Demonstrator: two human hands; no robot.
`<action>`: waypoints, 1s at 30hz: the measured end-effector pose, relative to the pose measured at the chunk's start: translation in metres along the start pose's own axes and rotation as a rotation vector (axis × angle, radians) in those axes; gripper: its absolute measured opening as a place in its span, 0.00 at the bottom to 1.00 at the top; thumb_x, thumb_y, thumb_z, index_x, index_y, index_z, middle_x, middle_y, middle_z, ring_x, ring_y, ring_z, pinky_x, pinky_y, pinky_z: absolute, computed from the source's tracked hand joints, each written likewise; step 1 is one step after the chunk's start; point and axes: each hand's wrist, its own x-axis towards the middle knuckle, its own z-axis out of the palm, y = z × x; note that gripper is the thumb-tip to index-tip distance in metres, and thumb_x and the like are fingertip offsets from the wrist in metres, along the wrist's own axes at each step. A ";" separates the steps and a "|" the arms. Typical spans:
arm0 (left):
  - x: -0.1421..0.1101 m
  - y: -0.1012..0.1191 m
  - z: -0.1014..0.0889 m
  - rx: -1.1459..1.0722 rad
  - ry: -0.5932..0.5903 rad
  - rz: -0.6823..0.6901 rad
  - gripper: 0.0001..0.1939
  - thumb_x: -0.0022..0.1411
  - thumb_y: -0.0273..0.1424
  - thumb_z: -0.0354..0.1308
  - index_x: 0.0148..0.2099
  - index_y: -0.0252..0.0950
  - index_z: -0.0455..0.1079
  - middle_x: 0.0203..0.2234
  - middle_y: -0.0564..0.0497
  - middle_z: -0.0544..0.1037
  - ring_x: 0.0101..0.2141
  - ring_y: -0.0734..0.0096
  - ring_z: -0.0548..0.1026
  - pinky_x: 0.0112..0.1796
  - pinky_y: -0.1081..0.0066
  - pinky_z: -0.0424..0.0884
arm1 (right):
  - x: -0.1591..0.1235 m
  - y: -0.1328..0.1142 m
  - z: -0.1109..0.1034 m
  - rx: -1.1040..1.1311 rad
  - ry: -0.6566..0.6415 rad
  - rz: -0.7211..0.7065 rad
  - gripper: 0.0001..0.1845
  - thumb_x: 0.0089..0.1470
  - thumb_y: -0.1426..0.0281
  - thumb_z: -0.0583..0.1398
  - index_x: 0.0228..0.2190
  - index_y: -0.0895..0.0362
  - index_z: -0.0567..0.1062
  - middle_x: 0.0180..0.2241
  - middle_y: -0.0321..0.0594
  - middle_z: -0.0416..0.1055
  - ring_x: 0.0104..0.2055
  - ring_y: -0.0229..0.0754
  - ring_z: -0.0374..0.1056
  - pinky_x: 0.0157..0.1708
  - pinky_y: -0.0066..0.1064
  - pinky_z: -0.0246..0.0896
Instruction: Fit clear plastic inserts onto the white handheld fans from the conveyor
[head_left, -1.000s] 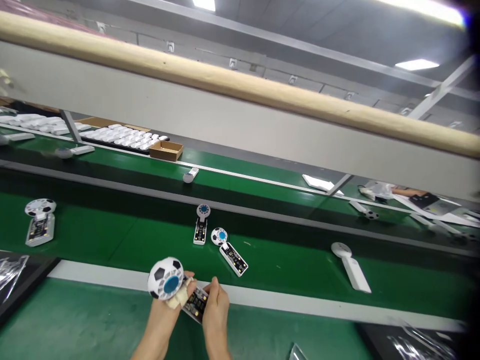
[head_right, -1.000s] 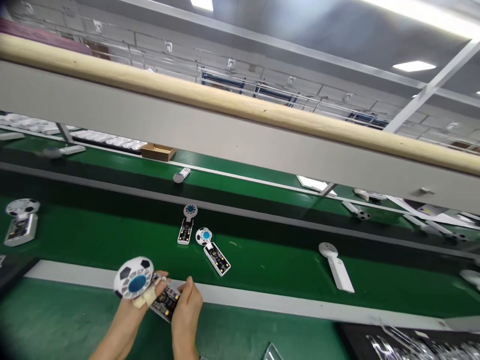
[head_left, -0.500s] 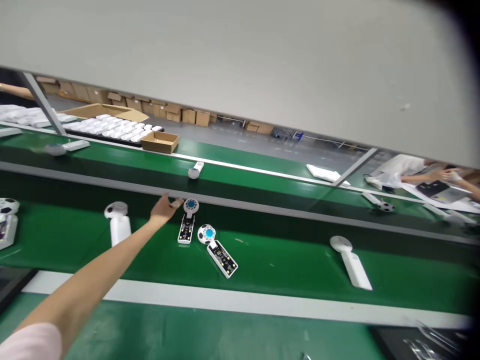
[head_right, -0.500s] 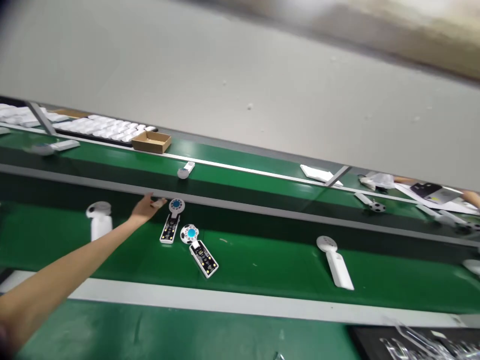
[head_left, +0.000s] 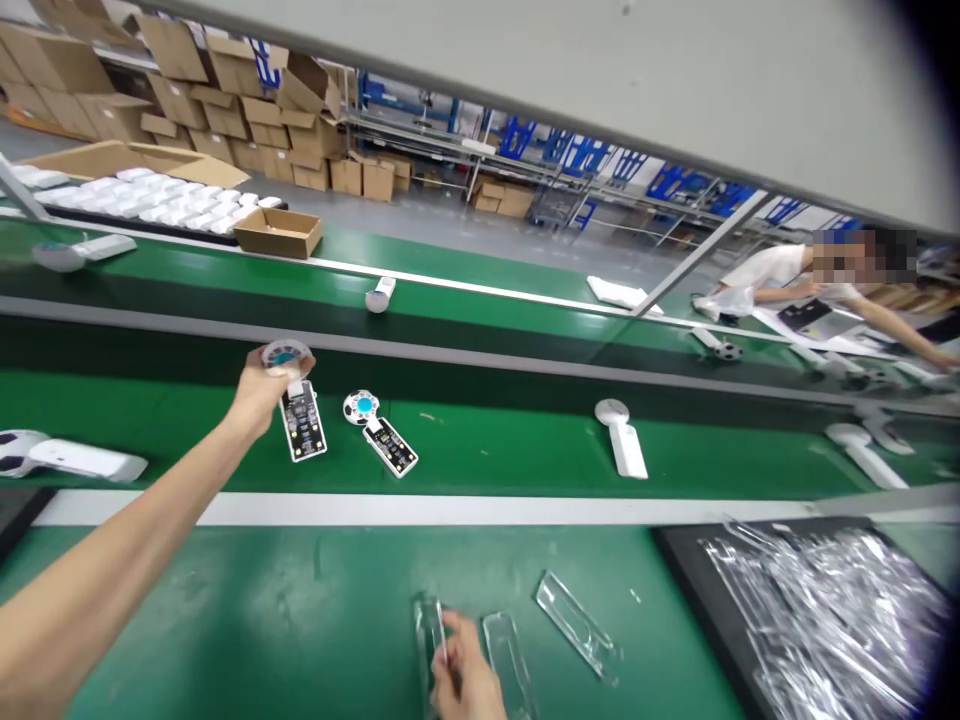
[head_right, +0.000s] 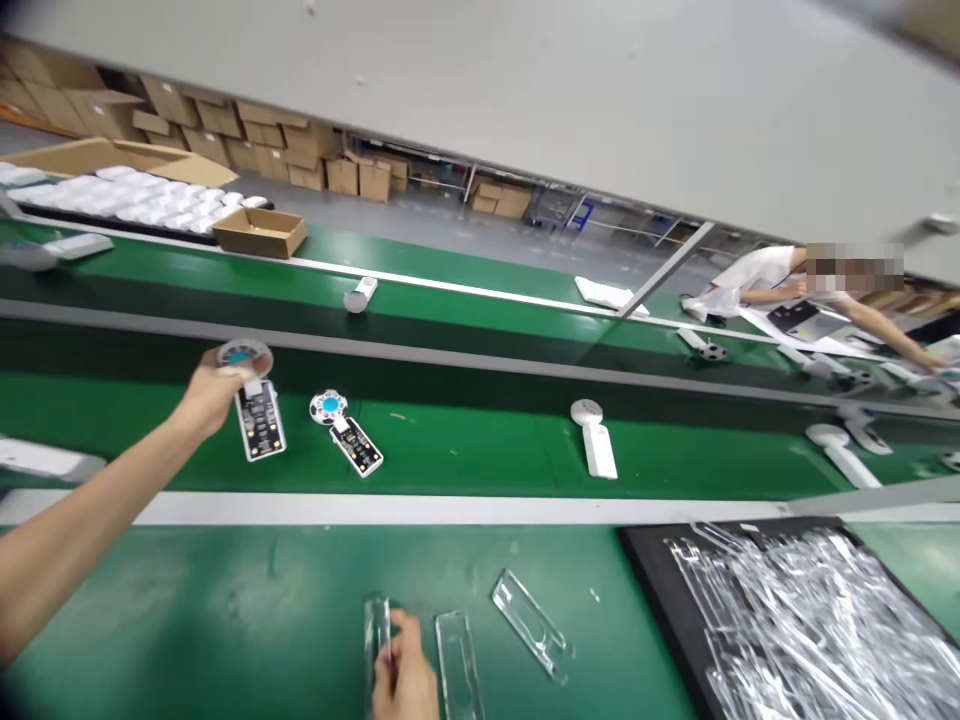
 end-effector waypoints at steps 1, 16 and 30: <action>-0.018 0.005 -0.008 -0.018 0.025 0.010 0.23 0.49 0.40 0.62 0.44 0.35 0.63 0.38 0.53 0.72 0.43 0.62 0.70 0.39 0.69 0.68 | 0.004 0.002 0.004 0.132 -0.013 0.079 0.14 0.55 0.66 0.50 0.44 0.53 0.65 0.25 0.35 0.68 0.21 0.39 0.68 0.19 0.30 0.66; -0.189 -0.015 -0.004 -0.441 -0.148 -0.481 0.24 0.40 0.41 0.68 0.37 0.34 0.66 0.27 0.51 0.74 0.27 0.68 0.73 0.30 0.69 0.70 | 0.027 -0.047 -0.079 -0.774 -0.646 -1.171 0.27 0.52 0.81 0.51 0.54 0.59 0.61 0.56 0.45 0.61 0.62 0.45 0.47 0.61 0.43 0.41; -0.217 -0.008 0.048 -0.293 0.086 -0.243 0.31 0.45 0.45 0.64 0.48 0.36 0.61 0.36 0.50 0.71 0.31 0.74 0.67 0.31 0.73 0.63 | 0.008 -0.119 0.008 -0.390 0.299 -0.574 0.28 0.59 0.63 0.48 0.59 0.54 0.50 0.41 0.49 0.62 0.40 0.52 0.61 0.34 0.45 0.67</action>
